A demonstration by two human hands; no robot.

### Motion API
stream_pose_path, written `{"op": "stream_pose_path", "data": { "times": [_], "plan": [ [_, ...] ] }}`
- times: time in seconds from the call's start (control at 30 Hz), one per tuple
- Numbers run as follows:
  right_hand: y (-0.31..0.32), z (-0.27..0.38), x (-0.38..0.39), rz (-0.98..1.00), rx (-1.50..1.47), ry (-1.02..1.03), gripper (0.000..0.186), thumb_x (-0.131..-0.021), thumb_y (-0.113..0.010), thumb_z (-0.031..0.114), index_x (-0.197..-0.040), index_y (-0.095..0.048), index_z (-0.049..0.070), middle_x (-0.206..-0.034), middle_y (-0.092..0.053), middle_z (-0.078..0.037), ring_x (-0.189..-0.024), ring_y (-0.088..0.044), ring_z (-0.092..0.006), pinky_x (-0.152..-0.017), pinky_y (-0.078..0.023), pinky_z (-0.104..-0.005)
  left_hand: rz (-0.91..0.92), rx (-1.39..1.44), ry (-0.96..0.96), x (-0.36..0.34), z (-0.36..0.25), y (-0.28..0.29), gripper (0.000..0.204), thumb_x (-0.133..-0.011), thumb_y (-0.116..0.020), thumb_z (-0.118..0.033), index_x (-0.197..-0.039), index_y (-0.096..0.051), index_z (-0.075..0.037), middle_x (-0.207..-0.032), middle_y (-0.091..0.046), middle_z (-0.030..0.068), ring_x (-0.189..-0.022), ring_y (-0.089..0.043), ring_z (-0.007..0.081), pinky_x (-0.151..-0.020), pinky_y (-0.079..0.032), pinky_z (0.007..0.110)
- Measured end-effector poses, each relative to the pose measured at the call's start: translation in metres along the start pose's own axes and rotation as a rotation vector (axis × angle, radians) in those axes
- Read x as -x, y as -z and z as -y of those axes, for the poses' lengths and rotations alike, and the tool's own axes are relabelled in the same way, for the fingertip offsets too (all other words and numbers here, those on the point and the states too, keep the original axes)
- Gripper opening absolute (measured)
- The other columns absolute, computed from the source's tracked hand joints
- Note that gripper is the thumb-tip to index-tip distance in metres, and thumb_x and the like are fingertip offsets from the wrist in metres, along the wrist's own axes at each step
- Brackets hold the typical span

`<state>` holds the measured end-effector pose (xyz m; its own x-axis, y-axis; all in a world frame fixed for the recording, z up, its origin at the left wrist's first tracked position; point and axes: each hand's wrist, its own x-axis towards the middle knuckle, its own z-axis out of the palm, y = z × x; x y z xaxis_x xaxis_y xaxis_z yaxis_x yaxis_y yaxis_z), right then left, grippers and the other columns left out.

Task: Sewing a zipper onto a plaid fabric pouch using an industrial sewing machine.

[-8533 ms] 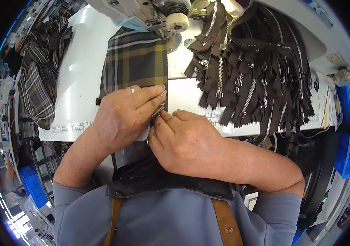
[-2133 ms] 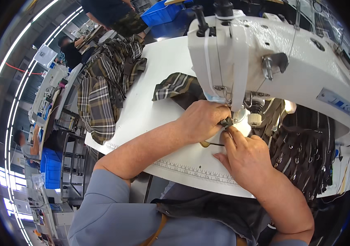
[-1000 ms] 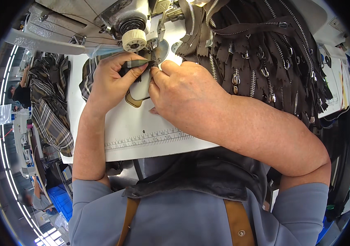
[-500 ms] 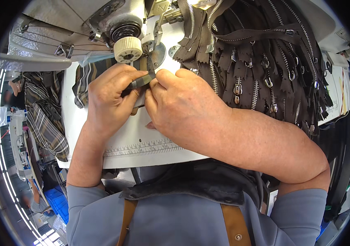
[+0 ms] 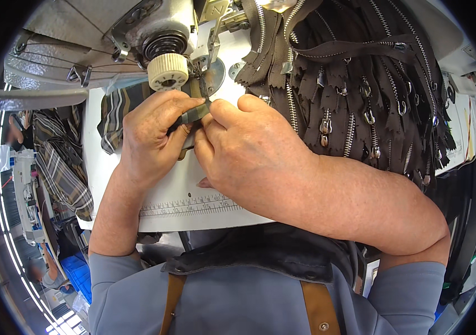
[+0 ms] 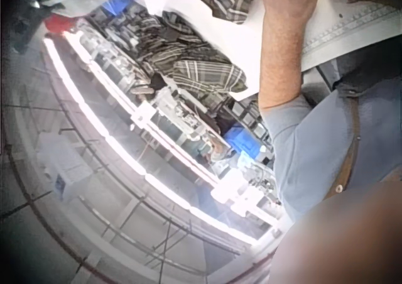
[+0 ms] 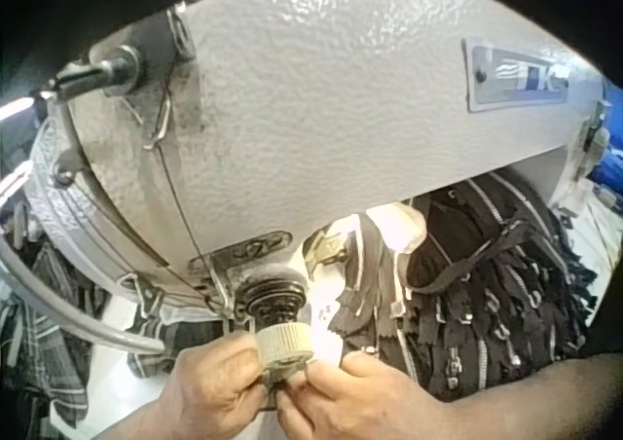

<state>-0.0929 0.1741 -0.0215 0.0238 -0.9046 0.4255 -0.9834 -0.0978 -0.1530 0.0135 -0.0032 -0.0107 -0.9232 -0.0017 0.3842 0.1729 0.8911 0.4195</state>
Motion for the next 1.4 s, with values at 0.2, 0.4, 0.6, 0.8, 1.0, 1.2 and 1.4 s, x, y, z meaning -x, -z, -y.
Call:
{"op": "stream_pose_path", "data": {
  "times": [0.2, 0.4, 0.6, 0.8, 1.0, 1.2, 1.4],
  "plan": [
    [0.001, 0.001, 0.0, 0.013, -0.02, -0.012, 0.05, -0.064, -0.08, 0.045, -0.085, -0.066, 0.001, -0.077, -0.06, -0.002, -0.086, -0.056, -0.0168, -0.066, -0.043, -0.0301, 0.026, -0.047, -0.011, 0.0, -0.002, 0.001, 0.032, -0.071, -0.071, 0.008, -0.103, -0.068, 0.002, -0.091, -0.064, 0.0094, -0.075, -0.067, 0.0268, -0.063, -0.055, 0.035],
    [0.002, 0.0, -0.002, 0.01, -0.078, -0.02, 0.047, -0.064, -0.082, 0.043, -0.083, -0.064, 0.003, -0.08, -0.06, -0.003, -0.086, -0.057, -0.0172, -0.066, -0.044, -0.031, 0.045, -0.003, 0.049, 0.004, -0.001, 0.002, 0.032, -0.071, -0.071, 0.008, -0.102, -0.069, 0.002, -0.091, -0.063, 0.0086, -0.074, -0.066, 0.0258, -0.062, -0.054, 0.035],
    [0.006, 0.0, -0.005, 0.043, -0.109, -0.042, 0.048, -0.067, -0.083, 0.043, -0.085, -0.063, 0.003, -0.084, -0.062, -0.006, -0.089, -0.059, -0.0201, -0.069, -0.047, -0.0334, -0.003, 0.043, 0.035, 0.007, 0.008, -0.004, 0.046, -0.068, -0.063, 0.016, -0.112, -0.069, 0.002, -0.094, -0.065, 0.0123, -0.08, -0.066, 0.0249, -0.068, -0.054, 0.032],
    [0.008, 0.0, -0.007, 0.057, -0.131, -0.055, 0.047, -0.07, -0.083, 0.043, -0.087, -0.062, 0.003, -0.087, -0.063, -0.008, -0.089, -0.06, -0.0221, -0.072, -0.049, -0.0362, -0.074, 0.04, 0.017, 0.007, 0.013, -0.008, 0.046, -0.069, -0.063, 0.015, -0.113, -0.069, 0.001, -0.096, -0.066, 0.0126, -0.082, -0.067, 0.0255, -0.07, -0.055, 0.032],
    [0.009, 0.0, -0.009, 0.084, -0.116, -0.047, 0.05, -0.073, -0.082, 0.044, -0.092, -0.062, 0.002, -0.093, -0.062, -0.011, -0.09, -0.06, -0.0234, -0.074, -0.049, -0.0368, -0.101, 0.0, 0.051, 0.005, 0.008, -0.008, 0.042, -0.072, -0.066, 0.013, -0.111, -0.07, 0.0, -0.095, -0.067, 0.0119, -0.082, -0.068, 0.025, -0.07, -0.055, 0.032],
    [0.008, 0.0, -0.008, 0.079, -0.106, -0.039, 0.05, -0.073, -0.082, 0.044, -0.091, -0.062, 0.002, -0.092, -0.062, -0.011, -0.089, -0.06, -0.0229, -0.073, -0.049, -0.0357, -0.074, 0.009, 0.043, 0.0, 0.009, -0.005, 0.036, -0.073, -0.068, 0.01, -0.108, -0.069, 0.002, -0.095, -0.066, 0.0116, -0.082, -0.068, 0.0263, -0.07, -0.056, 0.034],
    [0.005, 0.0, -0.006, 0.025, -0.088, -0.036, 0.046, -0.071, -0.082, 0.042, -0.087, -0.063, 0.003, -0.09, -0.063, -0.01, -0.087, -0.06, -0.0217, -0.07, -0.049, -0.0341, -0.027, -0.085, 0.083, 0.002, 0.001, -0.003, 0.035, -0.072, -0.07, 0.007, -0.106, -0.071, 0.001, -0.099, -0.066, 0.0108, -0.084, -0.067, 0.0277, -0.07, -0.056, 0.035]
  ]
}}
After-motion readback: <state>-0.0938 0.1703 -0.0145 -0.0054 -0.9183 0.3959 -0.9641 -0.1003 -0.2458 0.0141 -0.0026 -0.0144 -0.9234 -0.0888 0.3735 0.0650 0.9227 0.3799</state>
